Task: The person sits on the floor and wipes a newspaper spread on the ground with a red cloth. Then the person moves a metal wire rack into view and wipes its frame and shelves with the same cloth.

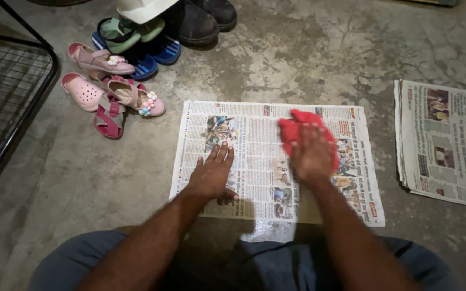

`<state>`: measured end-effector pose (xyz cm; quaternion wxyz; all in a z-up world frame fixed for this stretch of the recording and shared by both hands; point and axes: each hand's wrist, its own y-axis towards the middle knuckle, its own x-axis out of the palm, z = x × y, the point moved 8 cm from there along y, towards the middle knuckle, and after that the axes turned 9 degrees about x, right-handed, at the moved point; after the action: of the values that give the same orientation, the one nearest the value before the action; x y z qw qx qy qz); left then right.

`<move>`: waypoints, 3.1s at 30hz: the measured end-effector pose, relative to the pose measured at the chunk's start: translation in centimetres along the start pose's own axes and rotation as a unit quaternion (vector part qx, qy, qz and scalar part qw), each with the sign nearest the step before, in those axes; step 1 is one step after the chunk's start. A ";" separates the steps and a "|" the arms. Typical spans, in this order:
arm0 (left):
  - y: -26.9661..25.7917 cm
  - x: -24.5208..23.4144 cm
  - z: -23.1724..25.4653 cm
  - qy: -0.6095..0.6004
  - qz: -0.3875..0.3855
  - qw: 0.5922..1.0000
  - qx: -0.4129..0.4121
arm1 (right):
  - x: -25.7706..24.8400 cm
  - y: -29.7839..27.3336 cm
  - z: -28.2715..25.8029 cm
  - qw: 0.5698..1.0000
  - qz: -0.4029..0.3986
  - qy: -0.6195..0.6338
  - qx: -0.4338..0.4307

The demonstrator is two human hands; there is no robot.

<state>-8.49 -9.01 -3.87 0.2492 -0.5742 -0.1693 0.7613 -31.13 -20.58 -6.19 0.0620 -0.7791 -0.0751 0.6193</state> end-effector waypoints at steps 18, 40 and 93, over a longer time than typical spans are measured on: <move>1.3 -3.3 0.6 -0.024 0.146 0.988 0.035 | -7.7 1.0 3.3 0.875 0.092 0.466 -0.091; 3.2 -4.3 -0.8 0.015 0.070 0.997 0.023 | 0.8 3.6 -9.9 0.994 -0.022 0.009 -0.103; 10.1 -2.0 12.9 0.089 0.237 0.948 0.191 | 2.4 2.2 7.8 0.962 0.089 0.236 -0.104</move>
<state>-22.32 -18.07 -4.11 0.1809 -0.6044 0.1430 0.7625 -38.07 -22.22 -10.61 -0.0586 -0.9089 -0.0527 0.4095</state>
